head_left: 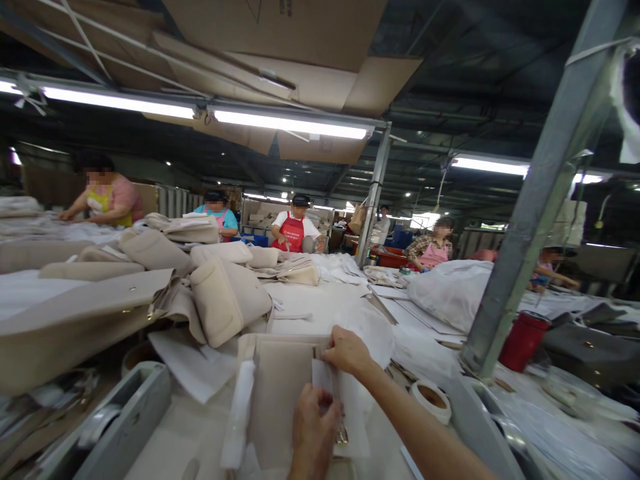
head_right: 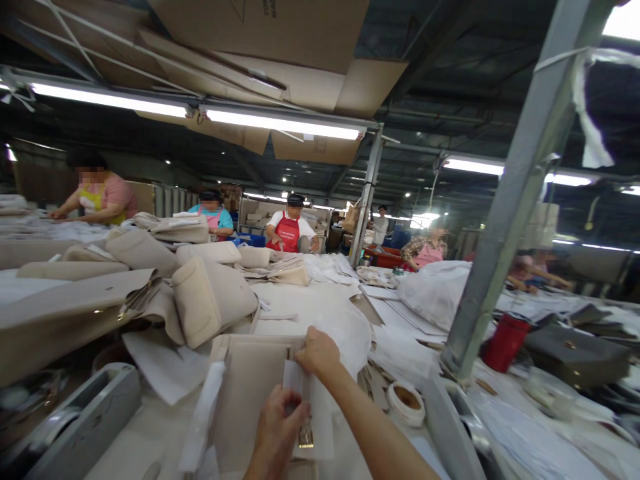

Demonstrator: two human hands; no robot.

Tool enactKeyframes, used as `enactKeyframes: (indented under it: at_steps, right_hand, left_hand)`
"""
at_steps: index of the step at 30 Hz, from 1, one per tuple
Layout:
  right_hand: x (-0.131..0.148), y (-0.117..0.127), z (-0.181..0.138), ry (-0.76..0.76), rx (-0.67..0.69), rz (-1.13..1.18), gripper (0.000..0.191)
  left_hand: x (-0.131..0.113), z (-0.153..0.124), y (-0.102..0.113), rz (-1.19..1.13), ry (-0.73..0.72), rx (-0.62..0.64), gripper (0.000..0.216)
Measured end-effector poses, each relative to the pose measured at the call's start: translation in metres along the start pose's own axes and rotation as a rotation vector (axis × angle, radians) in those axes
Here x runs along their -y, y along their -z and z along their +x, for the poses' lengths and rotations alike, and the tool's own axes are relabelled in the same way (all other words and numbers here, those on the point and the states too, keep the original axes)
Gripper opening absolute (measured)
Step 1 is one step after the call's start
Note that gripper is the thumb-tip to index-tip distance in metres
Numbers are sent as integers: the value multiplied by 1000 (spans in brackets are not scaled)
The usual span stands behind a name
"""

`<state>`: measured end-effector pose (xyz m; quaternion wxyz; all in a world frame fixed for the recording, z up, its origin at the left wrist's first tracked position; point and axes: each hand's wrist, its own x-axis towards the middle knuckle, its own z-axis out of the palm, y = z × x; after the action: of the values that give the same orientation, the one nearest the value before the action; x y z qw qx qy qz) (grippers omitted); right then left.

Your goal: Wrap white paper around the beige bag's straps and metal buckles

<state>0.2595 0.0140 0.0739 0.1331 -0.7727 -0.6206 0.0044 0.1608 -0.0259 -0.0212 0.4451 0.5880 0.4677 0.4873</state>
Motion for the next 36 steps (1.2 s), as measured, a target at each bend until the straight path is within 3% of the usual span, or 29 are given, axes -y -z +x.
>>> enactKeyframes:
  at_steps: [5, 12, 19, 28, 33, 34, 36]
  right_hand:
    - [3, -4, 1, -23, -18, 75, 34]
    - [4, 4, -3, -74, 13, 188, 30]
    - [-1, 2, -17, -91, 13, 216, 45]
    - [-17, -1, -29, -33, -28, 316, 70]
    - [-47, -3, -45, -73, -283, 418, 36]
    - [-54, -7, -50, -120, -248, 492, 30]
    - [-65, -19, -63, -200, -55, 739, 31]
  left_hand:
    - [-3, -2, 2, 1, -8, -10, 10]
    - [-4, -1, 3, -77, 10, -10, 8]
    - [0, 4, 0, -204, 75, -14, 9]
    - [-10, 3, 3, -348, 161, 90, 36]
    - [-10, 3, 2, -369, 161, 56, 47]
    - [-8, 3, 1, -371, 164, 51, 48]
    - [-4, 4, -1, -372, 166, 43, 48]
